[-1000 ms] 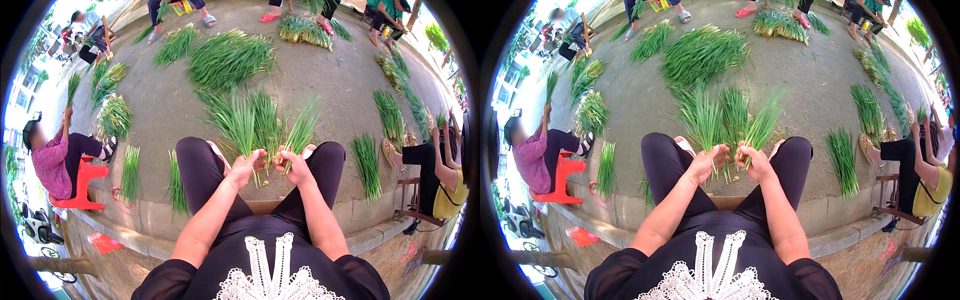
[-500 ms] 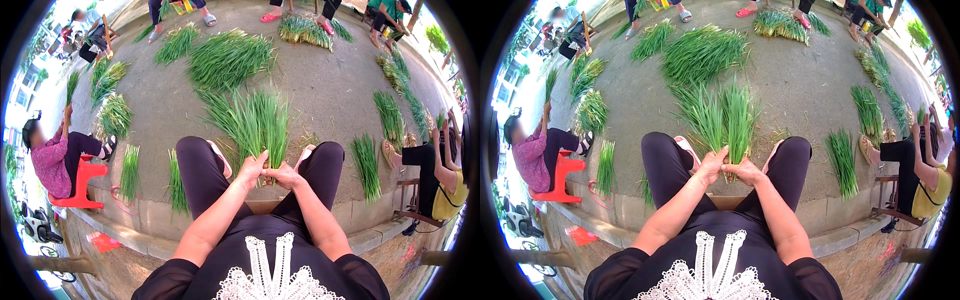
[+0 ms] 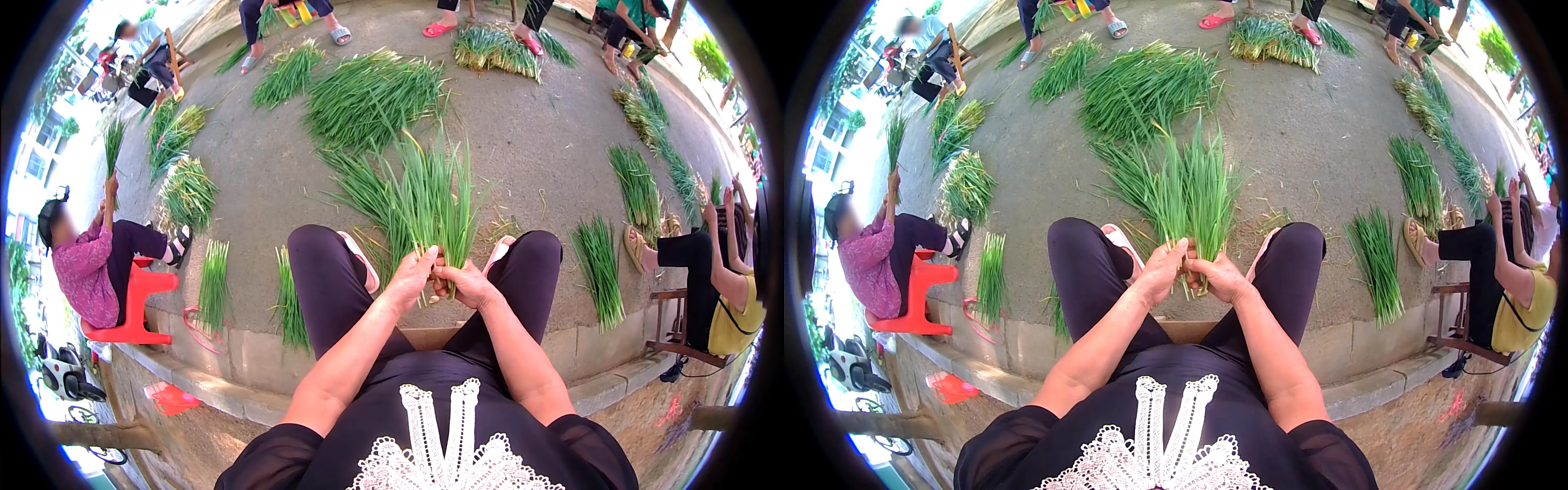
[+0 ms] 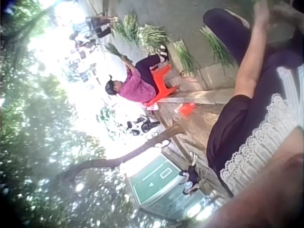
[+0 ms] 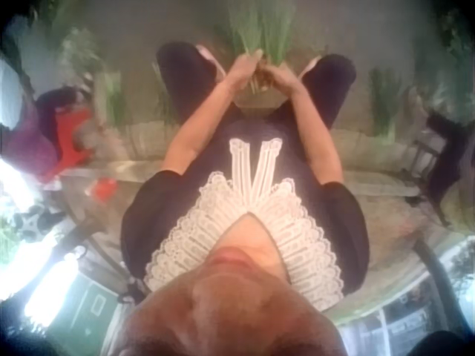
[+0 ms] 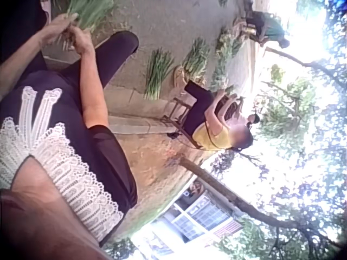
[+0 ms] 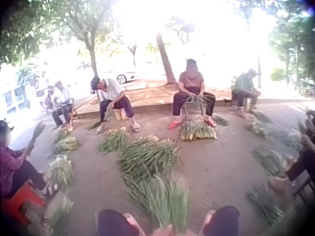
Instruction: The person sits on a stool and gathers stalks of green plants into bundles, securing each bundle by hand using a single stalk tied around the base.
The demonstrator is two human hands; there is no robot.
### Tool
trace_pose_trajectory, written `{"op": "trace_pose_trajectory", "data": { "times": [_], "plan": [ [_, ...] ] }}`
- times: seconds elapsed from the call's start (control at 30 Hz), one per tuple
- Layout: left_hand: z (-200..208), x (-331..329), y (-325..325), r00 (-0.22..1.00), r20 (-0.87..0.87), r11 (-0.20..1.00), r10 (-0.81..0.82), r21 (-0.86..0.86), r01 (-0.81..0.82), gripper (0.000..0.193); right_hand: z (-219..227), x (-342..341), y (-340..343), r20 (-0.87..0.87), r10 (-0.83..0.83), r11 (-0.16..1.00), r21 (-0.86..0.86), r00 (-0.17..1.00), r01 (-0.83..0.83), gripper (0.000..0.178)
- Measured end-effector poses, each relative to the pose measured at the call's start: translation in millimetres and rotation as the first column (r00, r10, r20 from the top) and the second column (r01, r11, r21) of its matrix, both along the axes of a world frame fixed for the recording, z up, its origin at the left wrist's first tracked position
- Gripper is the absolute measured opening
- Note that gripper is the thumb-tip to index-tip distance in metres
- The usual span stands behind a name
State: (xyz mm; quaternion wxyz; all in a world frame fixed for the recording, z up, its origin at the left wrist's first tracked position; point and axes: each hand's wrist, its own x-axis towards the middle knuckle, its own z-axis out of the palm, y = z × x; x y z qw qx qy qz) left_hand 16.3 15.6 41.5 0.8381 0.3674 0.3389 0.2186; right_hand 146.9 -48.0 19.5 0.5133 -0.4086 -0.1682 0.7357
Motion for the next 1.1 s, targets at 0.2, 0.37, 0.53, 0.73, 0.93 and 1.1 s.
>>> {"op": "trace_pose_trajectory", "data": {
  "times": [0.2,0.37,0.53,0.73,0.93,1.1],
  "plan": [
    [-3,-2,1,0.996,-0.012,0.996,0.086,-0.03,-0.087,0.026,6,3,1,-0.081,-0.027,1.0,-0.019,0.996,0.025,0.024],
    [-4,-3,-2,0.994,-0.076,0.997,0.08,0.009,-0.079,0.02,2,2,0,-0.022,0.041,0.999,-0.007,0.999,-0.041,0.014],
    [-5,-4,-1,0.993,-0.112,0.999,0.034,0.006,-0.033,0.022,5,0,0,-0.081,0.01,0.999,-0.032,0.997,-0.013,0.015],
    [-10,-13,8,0.99,-0.108,0.989,0.093,-0.102,-0.104,0.032,5,7,1,-0.058,-0.11,0.993,-0.053,0.992,0.107,0.017],
    [-8,-23,13,0.993,-0.099,0.988,0.066,-0.134,-0.079,0.035,6,18,5,-0.215,-0.43,0.901,-0.042,0.877,0.431,0.014],
    [-7,-20,9,0.999,-0.017,0.996,-0.029,-0.091,0.028,0.038,-3,14,2,-0.143,-0.256,0.966,-0.014,0.956,0.256,0.014]
  ]
}}
